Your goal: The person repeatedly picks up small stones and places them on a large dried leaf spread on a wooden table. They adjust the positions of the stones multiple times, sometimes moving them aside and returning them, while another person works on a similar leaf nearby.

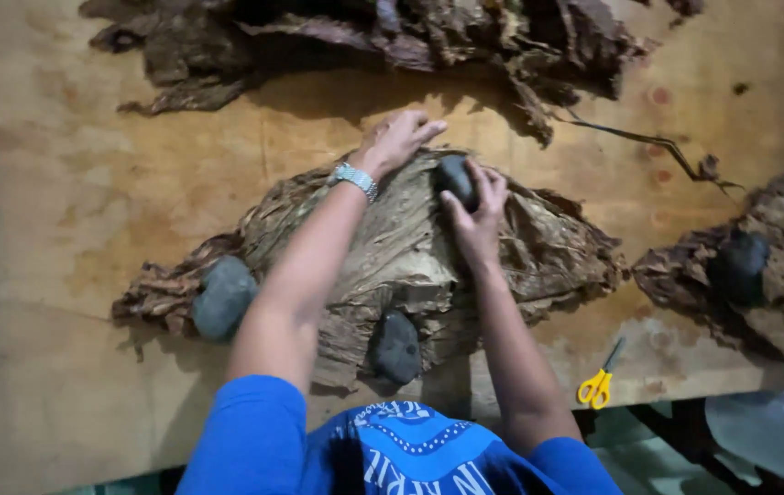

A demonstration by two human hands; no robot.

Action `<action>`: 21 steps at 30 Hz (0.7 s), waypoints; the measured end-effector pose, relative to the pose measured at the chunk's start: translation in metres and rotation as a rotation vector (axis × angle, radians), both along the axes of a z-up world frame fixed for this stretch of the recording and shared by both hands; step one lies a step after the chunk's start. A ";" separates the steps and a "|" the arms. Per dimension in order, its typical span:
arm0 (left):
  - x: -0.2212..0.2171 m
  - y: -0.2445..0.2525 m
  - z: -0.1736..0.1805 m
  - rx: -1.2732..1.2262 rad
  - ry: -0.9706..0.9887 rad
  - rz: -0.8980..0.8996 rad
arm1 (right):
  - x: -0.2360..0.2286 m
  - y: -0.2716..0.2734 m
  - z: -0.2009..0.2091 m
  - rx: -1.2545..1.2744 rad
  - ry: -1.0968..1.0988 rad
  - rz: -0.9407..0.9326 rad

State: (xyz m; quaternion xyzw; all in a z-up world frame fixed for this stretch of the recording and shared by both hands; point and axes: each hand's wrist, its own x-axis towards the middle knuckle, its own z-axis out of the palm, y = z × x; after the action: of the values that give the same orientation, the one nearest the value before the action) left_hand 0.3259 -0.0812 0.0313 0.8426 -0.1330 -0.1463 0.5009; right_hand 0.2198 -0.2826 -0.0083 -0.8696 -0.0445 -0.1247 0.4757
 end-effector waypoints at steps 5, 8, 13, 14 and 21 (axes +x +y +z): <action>-0.050 0.061 0.047 0.218 0.186 -0.027 | 0.015 -0.009 -0.017 0.026 0.110 -0.019; -0.067 0.086 -0.005 0.141 0.044 0.088 | 0.024 -0.015 -0.024 0.072 0.232 -0.011; -0.064 0.087 -0.069 0.384 -0.502 0.307 | 0.017 0.023 0.048 0.072 0.222 0.145; -0.063 0.087 -0.081 0.383 -0.501 0.312 | 0.013 0.034 0.053 0.069 0.222 0.149; -0.058 0.098 -0.094 0.524 -0.611 0.336 | 0.025 0.058 -0.018 -0.295 0.040 0.294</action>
State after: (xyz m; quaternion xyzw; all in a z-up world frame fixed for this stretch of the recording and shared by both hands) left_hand 0.2679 0.0172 -0.0623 0.9557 -0.0947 0.1644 0.2248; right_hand 0.2448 -0.2251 -0.0264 -0.9162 -0.1793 -0.0288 0.3571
